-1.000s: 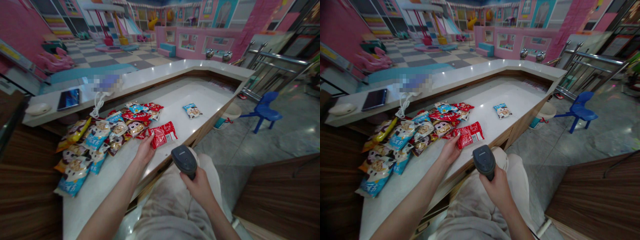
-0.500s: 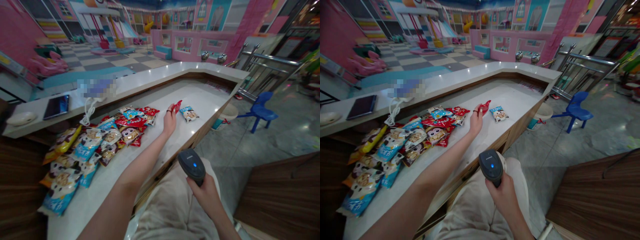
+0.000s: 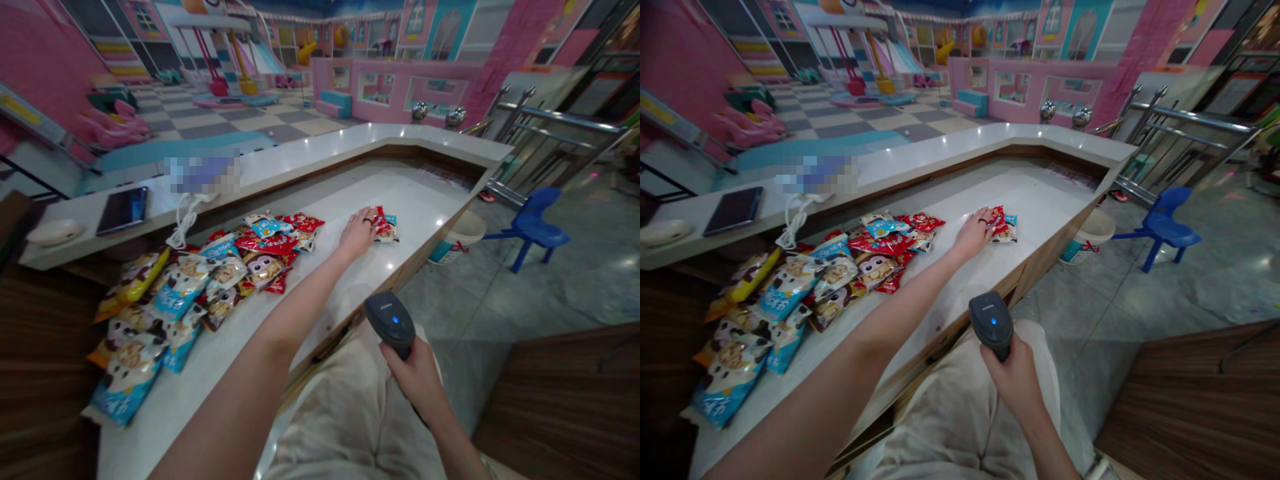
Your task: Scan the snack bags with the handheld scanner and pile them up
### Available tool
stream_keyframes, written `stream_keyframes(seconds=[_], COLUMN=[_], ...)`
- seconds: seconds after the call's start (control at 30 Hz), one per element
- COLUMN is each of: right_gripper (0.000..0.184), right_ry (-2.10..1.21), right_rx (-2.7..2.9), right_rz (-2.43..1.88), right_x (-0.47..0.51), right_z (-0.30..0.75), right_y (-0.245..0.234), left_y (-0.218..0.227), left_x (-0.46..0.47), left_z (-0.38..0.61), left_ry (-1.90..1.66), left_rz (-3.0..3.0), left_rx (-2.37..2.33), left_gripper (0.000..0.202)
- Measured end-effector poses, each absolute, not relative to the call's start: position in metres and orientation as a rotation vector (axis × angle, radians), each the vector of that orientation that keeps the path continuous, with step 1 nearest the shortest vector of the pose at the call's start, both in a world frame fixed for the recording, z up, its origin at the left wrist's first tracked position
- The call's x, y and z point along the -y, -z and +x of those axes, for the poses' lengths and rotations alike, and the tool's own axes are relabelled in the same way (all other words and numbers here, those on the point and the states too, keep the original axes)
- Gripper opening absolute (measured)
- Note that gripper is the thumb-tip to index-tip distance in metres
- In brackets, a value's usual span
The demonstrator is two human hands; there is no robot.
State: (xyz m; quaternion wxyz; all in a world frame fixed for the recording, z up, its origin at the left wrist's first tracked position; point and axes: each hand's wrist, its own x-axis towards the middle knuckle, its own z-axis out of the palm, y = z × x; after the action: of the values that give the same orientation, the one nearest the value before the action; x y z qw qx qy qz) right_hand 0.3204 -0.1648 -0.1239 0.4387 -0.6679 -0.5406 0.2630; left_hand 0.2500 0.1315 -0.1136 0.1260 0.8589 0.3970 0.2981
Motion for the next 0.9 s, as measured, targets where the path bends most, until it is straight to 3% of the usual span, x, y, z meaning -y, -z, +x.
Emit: stream_keyframes(seconds=[0.2,0.4,0.57,0.77,0.9], right_gripper=[0.020,0.019,0.018,0.019,0.020], right_ry=[-0.707,-0.666,-0.622,-0.659,-0.679], right_rx=[1.381,1.424,1.457,1.417,1.379], right_rz=[-1.638,-1.628,-1.641,-1.597,-1.569], right_x=[0.151,0.138,0.135,0.139,0.140], right_z=[0.311,0.302,0.297,0.291,0.287], right_y=[0.122,0.127,0.128,0.132,0.142], left_y=[0.102,0.100,0.079,0.072,0.103], left_x=[-0.152,-0.162,-0.149,-0.090,-0.030], left_z=[0.177,0.144,0.146,0.133,0.116], left_ry=[-0.999,-0.947,-1.029,-1.468,-1.358], left_rz=[2.280,1.974,1.930,1.361,0.868], left_rx=[-1.621,-1.740,-1.694,-1.128,-0.888], left_gripper=[0.059,0.020,0.009,0.016,0.018])
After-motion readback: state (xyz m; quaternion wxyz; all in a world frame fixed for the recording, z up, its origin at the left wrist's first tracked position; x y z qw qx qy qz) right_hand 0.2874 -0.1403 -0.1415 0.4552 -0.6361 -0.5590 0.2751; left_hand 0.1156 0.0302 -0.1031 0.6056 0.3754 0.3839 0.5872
